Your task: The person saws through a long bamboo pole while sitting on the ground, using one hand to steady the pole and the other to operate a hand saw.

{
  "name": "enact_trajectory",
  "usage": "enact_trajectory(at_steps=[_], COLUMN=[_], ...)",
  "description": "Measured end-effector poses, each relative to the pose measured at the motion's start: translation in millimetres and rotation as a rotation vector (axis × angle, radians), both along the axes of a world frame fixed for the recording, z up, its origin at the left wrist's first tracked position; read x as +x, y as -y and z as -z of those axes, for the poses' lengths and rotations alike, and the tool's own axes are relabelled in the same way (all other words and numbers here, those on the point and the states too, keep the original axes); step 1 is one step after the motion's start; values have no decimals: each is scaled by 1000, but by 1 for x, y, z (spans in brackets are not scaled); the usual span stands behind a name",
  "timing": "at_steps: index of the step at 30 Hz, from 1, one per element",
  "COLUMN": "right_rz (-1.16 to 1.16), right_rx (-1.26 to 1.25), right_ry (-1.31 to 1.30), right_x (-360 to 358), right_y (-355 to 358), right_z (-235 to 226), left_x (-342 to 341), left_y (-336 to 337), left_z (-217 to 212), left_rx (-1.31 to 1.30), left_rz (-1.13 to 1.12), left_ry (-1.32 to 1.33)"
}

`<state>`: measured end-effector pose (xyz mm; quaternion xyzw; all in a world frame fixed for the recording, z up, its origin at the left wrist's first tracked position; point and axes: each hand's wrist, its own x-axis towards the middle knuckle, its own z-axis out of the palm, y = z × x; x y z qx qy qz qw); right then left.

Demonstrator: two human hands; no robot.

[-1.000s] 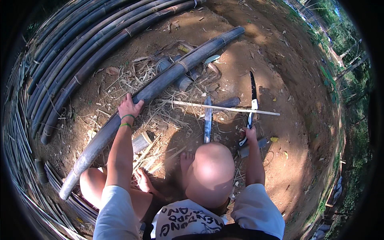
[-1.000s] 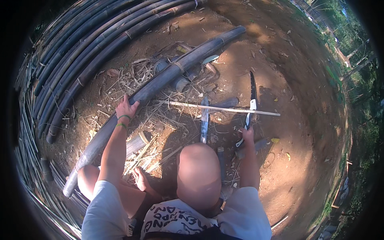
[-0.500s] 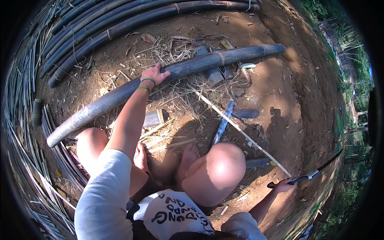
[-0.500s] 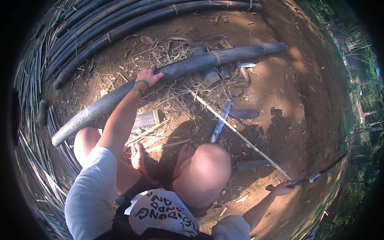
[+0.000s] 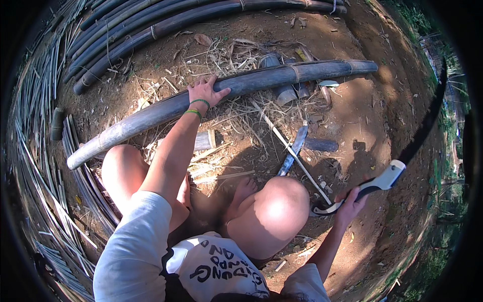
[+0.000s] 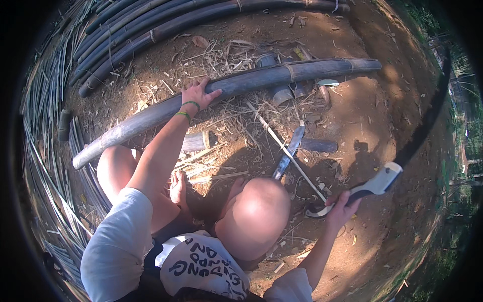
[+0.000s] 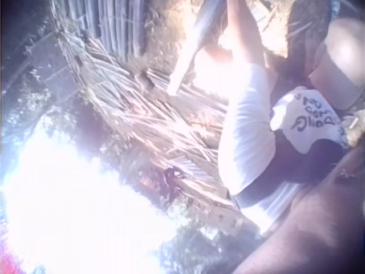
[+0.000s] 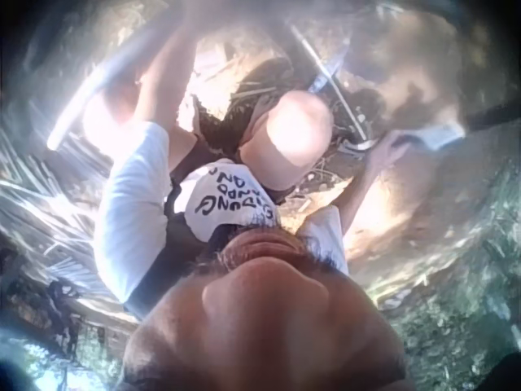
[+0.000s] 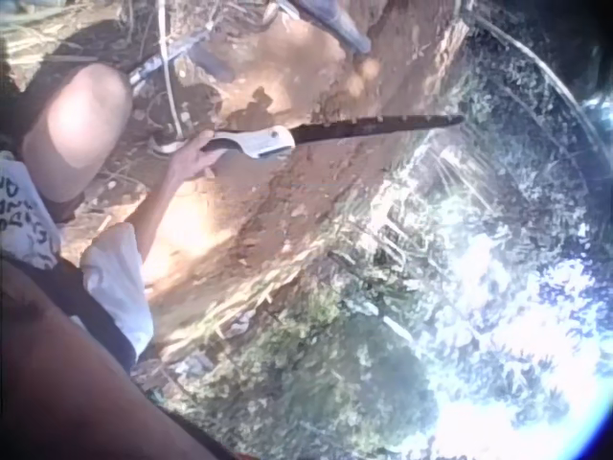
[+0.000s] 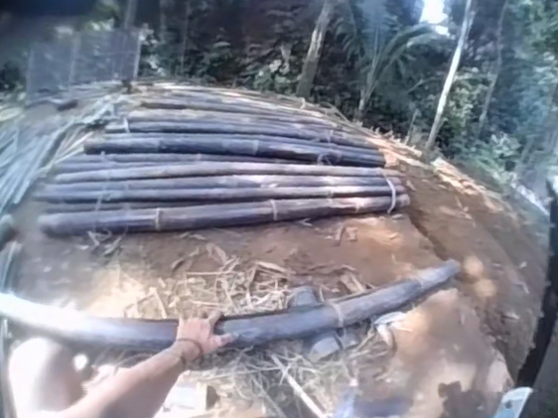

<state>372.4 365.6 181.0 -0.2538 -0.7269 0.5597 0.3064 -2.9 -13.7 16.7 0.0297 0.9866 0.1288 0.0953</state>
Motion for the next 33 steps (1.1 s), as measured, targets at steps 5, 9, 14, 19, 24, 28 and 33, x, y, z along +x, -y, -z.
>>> enact_trajectory(at_steps=[5, 9, 14, 19, 24, 28, 33], right_rz=[-294, -427, -647, -673, -655, -662, -692], right_rx=[-315, -58, -156, -148, -137, -138, 50], right_ry=[273, 483, 605, 582, 563, 599, 704], right_x=[-79, -99, -118, -126, -129, -126, -121], right_y=[105, 148, 156, 176, 176, 173, 162], right_z=[105, 176, 190, 196, 195, 196, 182], left_x=[-1, -19, -22, -19, -24, -25, -19], left_y=[-6, 10, 0, 6, 2, 6, 5], left_z=[1, -17, -22, -25, -23, -18, -19], left_rx=[3, 36, 38, 28, 57, 43, 41], left_rz=[4, 15, 15, 5, 12, 13, 3], left_ry=[-46, 35, 93, 101, 94, 70, 85])
